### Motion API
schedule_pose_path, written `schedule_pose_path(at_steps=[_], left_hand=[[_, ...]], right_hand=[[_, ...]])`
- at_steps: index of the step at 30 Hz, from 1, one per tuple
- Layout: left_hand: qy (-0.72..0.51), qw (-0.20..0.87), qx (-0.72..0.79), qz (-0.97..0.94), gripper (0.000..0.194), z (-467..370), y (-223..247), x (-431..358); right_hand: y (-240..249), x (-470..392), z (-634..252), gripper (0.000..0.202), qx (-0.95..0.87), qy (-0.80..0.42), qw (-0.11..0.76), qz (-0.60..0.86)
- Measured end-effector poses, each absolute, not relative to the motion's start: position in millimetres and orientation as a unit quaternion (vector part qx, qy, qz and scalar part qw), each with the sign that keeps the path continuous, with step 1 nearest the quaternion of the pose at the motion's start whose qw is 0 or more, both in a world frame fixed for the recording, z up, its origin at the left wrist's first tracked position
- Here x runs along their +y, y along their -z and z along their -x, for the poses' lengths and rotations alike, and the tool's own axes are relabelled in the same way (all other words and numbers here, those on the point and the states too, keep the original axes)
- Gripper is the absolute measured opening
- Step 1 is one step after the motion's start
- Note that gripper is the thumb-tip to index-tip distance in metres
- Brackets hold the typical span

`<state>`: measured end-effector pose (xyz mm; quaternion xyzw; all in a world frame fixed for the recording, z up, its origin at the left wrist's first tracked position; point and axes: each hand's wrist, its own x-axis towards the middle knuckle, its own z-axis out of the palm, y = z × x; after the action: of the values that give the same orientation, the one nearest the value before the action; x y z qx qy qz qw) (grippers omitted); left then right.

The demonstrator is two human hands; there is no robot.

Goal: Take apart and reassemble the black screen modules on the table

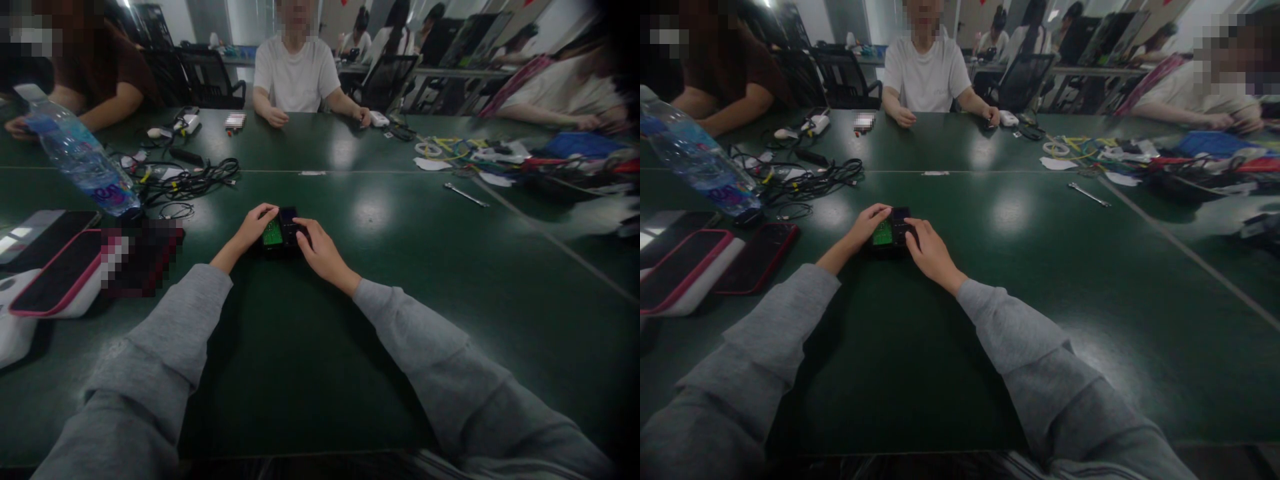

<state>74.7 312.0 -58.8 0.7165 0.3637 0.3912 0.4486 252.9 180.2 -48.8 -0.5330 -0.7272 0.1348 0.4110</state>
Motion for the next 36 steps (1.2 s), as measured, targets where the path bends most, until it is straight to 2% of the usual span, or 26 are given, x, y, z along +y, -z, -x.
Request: schedule_pose_path(at_steps=[36], left_hand=[[-0.386,0.438,0.362,-0.727,0.028,-73.0,56.8,310.8]], right_hand=[[50.1,180.5,-254.3,0.037,-0.725,-0.143,0.403,0.541]])
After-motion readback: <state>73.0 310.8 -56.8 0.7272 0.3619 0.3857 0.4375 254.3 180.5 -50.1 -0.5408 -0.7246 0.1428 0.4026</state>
